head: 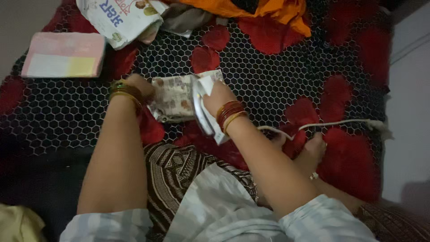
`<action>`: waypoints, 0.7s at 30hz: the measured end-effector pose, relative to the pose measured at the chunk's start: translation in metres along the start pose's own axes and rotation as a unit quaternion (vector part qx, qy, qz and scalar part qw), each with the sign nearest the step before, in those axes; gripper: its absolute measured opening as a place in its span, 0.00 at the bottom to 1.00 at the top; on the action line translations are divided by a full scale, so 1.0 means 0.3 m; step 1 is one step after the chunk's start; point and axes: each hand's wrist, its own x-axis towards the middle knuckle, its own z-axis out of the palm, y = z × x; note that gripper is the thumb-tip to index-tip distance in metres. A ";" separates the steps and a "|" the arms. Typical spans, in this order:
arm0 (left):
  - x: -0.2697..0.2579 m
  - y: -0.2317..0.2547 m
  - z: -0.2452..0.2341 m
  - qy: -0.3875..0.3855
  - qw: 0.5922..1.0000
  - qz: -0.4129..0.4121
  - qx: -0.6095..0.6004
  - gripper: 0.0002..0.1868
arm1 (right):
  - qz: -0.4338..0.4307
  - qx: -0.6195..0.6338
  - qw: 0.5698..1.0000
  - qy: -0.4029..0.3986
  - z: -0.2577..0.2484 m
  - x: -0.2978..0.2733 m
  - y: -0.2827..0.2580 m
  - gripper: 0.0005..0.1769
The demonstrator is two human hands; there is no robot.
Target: The person irons a patterned short-sleeved shirt on a bed using a white electric iron. They smooth the fabric, iron the front and back, and fold the shirt into a neat stack.
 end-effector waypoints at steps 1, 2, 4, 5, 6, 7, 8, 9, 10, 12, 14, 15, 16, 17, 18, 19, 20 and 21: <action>0.005 -0.013 -0.001 -0.001 0.999 -0.035 -0.030 0.18 | -0.031 0.009 0.999 0.020 0.008 0.000 -0.026 0.28; 0.013 -0.024 0.004 0.039 0.974 -0.060 -0.217 0.17 | -0.062 0.018 0.997 0.040 0.022 0.000 -0.059 0.29; 0.038 -0.061 0.028 0.114 0.815 -0.106 -0.559 0.17 | -0.073 0.011 0.997 0.019 0.077 -0.004 -0.143 0.27; 0.065 -0.071 0.025 0.175 0.828 -0.102 -0.523 0.17 | -0.055 -0.008 0.998 -0.016 0.099 0.005 -0.190 0.24; 0.095 -0.076 0.026 0.236 0.837 -0.097 -0.484 0.17 | -0.037 -0.027 0.998 -0.051 0.109 0.021 -0.227 0.21; 0.124 -0.089 0.029 0.293 0.843 -0.093 -0.442 0.17 | -0.024 -0.033 0.997 -0.060 0.120 0.039 -0.255 0.22; 0.156 -0.100 0.026 0.315 0.832 -0.087 -0.448 0.17 | -0.011 -0.039 0.997 -0.069 0.129 0.060 -0.280 0.22; 0.178 -0.095 0.040 0.333 0.822 -0.080 -0.455 0.17 | 0.004 -0.046 0.996 -0.080 0.140 0.071 -0.291 0.23; 0.194 -0.089 0.053 0.352 0.811 -0.074 -0.462 0.17 | 0.008 -0.040 0.996 -0.081 0.144 0.090 -0.301 0.22; 0.215 -0.075 0.054 0.400 0.770 -0.069 -0.493 0.16 | 0.021 -0.027 0.996 -0.081 0.133 0.139 -0.318 0.22; 0.223 -0.079 0.025 0.458 0.725 -0.056 -0.512 0.14 | -0.003 -0.033 0.998 -0.055 0.119 0.182 -0.343 0.22; 0.220 -0.070 0.022 0.484 0.703 -0.047 -0.519 0.12 | -0.014 -0.036 0.998 -0.045 0.117 0.194 -0.346 0.22; 0.213 -0.059 0.022 0.510 0.681 -0.037 -0.524 0.10 | 0.000 -0.036 0.998 -0.058 0.118 0.196 -0.344 0.22; 0.200 -0.050 0.028 0.527 0.664 -0.024 -0.530 0.10 | 0.015 -0.034 0.997 -0.075 0.127 0.185 -0.339 0.22; 0.187 -0.036 0.031 0.543 0.648 -0.010 -0.534 0.09 | 0.030 -0.032 0.995 -0.091 0.134 0.171 -0.334 0.22; 0.179 -0.033 0.011 0.563 0.628 0.006 -0.537 0.09 | 0.022 -0.019 0.996 -0.083 0.128 0.162 -0.335 0.21; 0.162 -0.025 0.005 0.562 0.629 0.009 -0.537 0.11 | 0.013 -0.006 0.997 -0.076 0.123 0.142 -0.327 0.20; 0.139 -0.011 0.011 0.563 0.630 0.014 -0.535 0.14 | 0.003 0.009 0.998 -0.065 0.119 0.122 -0.322 0.19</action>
